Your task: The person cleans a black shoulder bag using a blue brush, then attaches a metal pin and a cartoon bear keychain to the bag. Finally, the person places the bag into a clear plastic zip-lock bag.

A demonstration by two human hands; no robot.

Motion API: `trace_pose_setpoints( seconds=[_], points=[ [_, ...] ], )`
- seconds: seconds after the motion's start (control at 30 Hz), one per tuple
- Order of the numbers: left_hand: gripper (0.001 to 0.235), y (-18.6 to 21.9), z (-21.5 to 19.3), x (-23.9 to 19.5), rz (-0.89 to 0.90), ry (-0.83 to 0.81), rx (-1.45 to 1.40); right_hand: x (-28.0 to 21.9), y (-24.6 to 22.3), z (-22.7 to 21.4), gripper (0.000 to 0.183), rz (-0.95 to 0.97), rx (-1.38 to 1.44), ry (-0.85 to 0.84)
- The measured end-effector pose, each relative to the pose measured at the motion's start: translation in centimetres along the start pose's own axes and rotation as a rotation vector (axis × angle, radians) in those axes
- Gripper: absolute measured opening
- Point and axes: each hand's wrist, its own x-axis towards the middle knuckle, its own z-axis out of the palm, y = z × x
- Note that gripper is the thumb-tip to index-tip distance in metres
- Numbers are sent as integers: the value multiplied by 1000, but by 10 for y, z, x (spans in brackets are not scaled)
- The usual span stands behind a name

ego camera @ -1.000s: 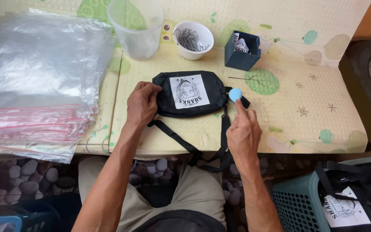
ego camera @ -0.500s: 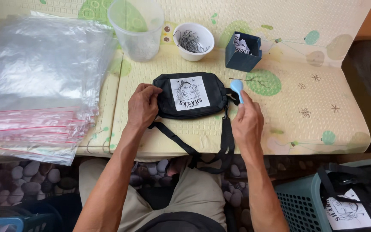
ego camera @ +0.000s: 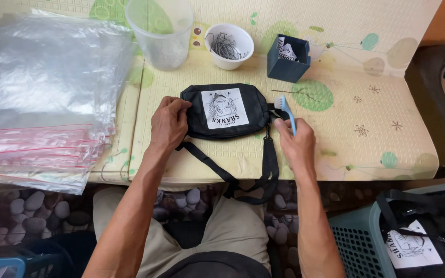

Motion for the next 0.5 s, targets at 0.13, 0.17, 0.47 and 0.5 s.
trace_pose_setpoints(
  seconds=[0.13,0.17,0.47,0.5],
  points=[
    [21,0,-2,-1,-1,3,-6,18,18,24,43,9,-82,-38],
    [21,0,-2,-2,-12,-10,-14,8,-3,18,49,25,-35,-41],
    [22,3,-41,23,-196,-342,-302,-58,-53,30,33,-594,196,-226],
    [23,2,-45,28,-207,-399,-338,-67,-61,38,34,-651,240,-393]
  ],
)
